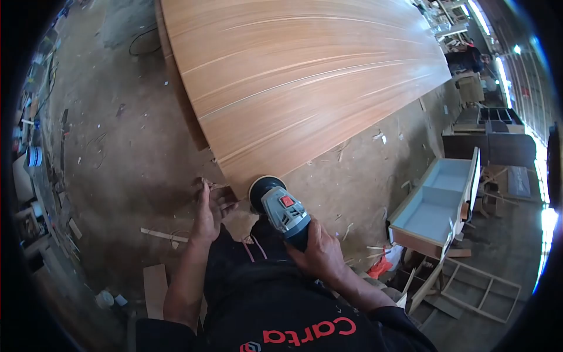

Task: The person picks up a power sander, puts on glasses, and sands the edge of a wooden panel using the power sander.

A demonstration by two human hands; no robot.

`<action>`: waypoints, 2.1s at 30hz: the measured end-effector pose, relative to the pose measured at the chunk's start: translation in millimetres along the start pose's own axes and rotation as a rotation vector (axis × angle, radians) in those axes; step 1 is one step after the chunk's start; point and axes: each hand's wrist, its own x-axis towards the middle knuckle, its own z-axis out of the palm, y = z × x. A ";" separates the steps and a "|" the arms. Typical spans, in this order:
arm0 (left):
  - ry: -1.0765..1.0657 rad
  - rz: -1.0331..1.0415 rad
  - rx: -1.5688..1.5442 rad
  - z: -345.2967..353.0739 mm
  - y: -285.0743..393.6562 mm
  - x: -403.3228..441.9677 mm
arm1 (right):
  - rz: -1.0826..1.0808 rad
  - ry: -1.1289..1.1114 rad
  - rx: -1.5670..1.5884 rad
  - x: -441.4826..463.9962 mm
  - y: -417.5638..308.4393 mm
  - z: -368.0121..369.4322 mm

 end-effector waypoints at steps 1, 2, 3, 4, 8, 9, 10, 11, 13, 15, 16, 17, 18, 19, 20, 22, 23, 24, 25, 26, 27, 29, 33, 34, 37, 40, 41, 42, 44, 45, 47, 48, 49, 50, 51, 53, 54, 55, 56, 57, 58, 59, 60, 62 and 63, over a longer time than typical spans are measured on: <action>0.070 0.077 0.088 5.3 -2.1 -1.8 | -0.010 0.008 0.011 3.4 5.5 -3.3; 0.142 0.154 0.178 9.9 -4.1 -3.6 | -0.020 0.015 0.024 6.1 10.8 -6.0; 0.137 0.150 0.186 14.3 -6.3 -4.9 | -0.014 0.020 0.029 8.5 16.6 -9.1; 0.153 0.192 0.239 18.0 -8.5 -6.3 | -0.012 0.022 0.032 10.6 22.0 -12.2; 0.186 0.318 0.395 35.9 -18.9 -6.9 | 0.000 0.034 0.035 18.3 47.7 -28.6; 0.229 0.315 0.375 39.4 -20.1 -6.7 | 0.031 0.027 0.033 20.8 54.0 -32.2; 0.272 0.312 0.354 42.5 -20.8 -6.2 | 0.062 0.019 0.030 23.7 60.4 -35.8; 0.316 0.310 0.332 45.0 -21.6 -5.8 | 0.092 0.011 0.027 26.6 67.0 -39.2; 0.364 0.303 0.312 47.7 -23.2 -7.0 | 0.124 -0.002 0.027 31.2 79.7 -45.3; 0.373 0.307 0.334 47.3 -21.6 -7.8 | 0.138 0.025 0.028 36.1 92.7 -50.4; 0.376 0.309 0.344 46.5 -20.8 -8.2 | 0.145 0.040 0.027 38.3 99.3 -52.9; 0.379 0.312 0.354 45.9 -20.5 -8.4 | 0.152 0.055 0.025 40.5 106.0 -56.0; 0.377 0.312 0.355 44.6 -20.3 -8.7 | 0.153 0.057 0.026 43.1 112.6 -59.1; 0.393 0.303 0.367 42.2 -19.9 -9.2 | 0.146 0.072 0.029 46.1 119.3 -62.1; 0.408 0.293 0.379 39.8 -19.8 -9.7 | 0.139 0.087 0.032 48.9 126.2 -64.8; 0.431 0.276 0.399 39.9 -20.0 -10.3 | 0.128 0.116 0.038 53.3 139.9 -70.0; 0.438 0.270 0.406 42.0 -19.8 -10.4 | 0.130 0.118 0.040 55.2 146.6 -71.9; 0.459 0.270 0.409 44.8 -18.7 -11.6 | 0.130 0.129 0.038 57.3 153.5 -73.3; 0.479 0.270 0.411 49.2 -16.7 -12.7 | 0.130 0.142 0.035 59.8 160.2 -74.8; 0.499 0.270 0.414 53.4 -15.0 -13.6 | 0.131 0.154 0.033 62.0 166.7 -76.9; 0.518 0.270 0.416 56.0 -14.6 -13.6 | 0.131 0.166 0.031 64.3 172.7 -79.9; 0.519 0.273 0.434 54.2 -15.6 -14.4 | 0.145 0.162 0.037 69.2 184.2 -88.5; 0.528 0.283 0.483 42.5 -16.9 -15.9 | 0.181 0.144 0.056 81.0 208.1 -105.9; 0.529 0.284 0.485 39.9 -17.4 -16.4 | 0.173 0.166 0.053 83.9 214.6 -108.5; 0.538 0.289 0.489 33.8 -18.2 -16.3 | 0.145 0.229 0.044 94.1 234.1 -116.6; 0.559 0.285 0.506 30.1 -18.0 -17.4 | 0.217 0.189 0.053 103.3 246.7 -134.3; 0.567 0.282 0.513 29.4 -18.0 -17.1 | 0.254 0.171 0.055 105.9 251.2 -141.3; 0.576 0.280 0.519 28.6 -17.9 -16.6 | 0.289 0.151 0.057 108.5 256.7 -146.9; 0.572 0.286 0.527 24.0 -17.0 -16.4 | 0.289 0.161 0.051 114.2 271.2 -155.4; 0.563 0.288 0.537 21.2 -16.8 -16.9 | 0.293 0.174 0.045 116.6 279.2 -159.3; 0.547 0.297 0.556 34.5 -14.3 -15.3 | 0.296 0.199 0.033 123.0 293.7 -166.7; 0.547 0.380 0.607 52.9 -19.4 -16.4 | 0.301 0.208 0.052 127.0 299.7 -169.3; 0.560 0.424 0.632 62.9 -20.3 -13.3 | 0.305 0.213 0.071 129.4 305.2 -171.8; 0.574 0.467 0.656 73.0 -21.2 -10.6 | 0.287 0.199 0.074 130.6 309.3 -173.8; 0.642 0.386 0.699 43.9 -25.4 -8.6 | 0.291 0.204 0.050 130.6 311.4 -174.2; 0.730 0.269 0.734 37.7 -23.5 -18.6 | 0.255 0.185 0.067 128.4 309.9 -171.1; 0.738 0.239 0.726 50.5 -18.4 -14.8 | 0.220 0.171 0.103 126.4 305.3 -169.0; 0.644 0.320 0.759 40.7 -22.0 -14.1 | 0.191 0.142 0.118 124.6 298.1 -164.0; 0.660 0.306 0.723 54.3 -17.1 -15.4 | 0.132 0.152 0.100 121.7 291.6 -160.3; 0.667 0.292 0.685 68.3 -14.5 -14.4 | 0.077 0.169 0.079 118.3 285.6 -156.2; 0.669 0.300 0.669 66.6 -16.3 -13.9 | 0.061 0.157 0.082 115.4 278.7 -151.2; 0.665 0.308 0.654 65.8 -17.0 -13.2 | 0.047 0.141 0.088 111.6 269.9 -145.4; 0.675 0.314 0.649 66.1 -15.7 -14.3 | 0.035 0.128 0.093 108.0 259.7 -139.5; 0.590 0.275 0.596 77.8 -8.2 -15.3 | 0.013 0.112 0.095 100.7 238.4 -128.9; 0.574 0.247 0.657 86.1 -1.1 -17.3 | 0.002 0.106 0.095 96.8 227.5 -123.7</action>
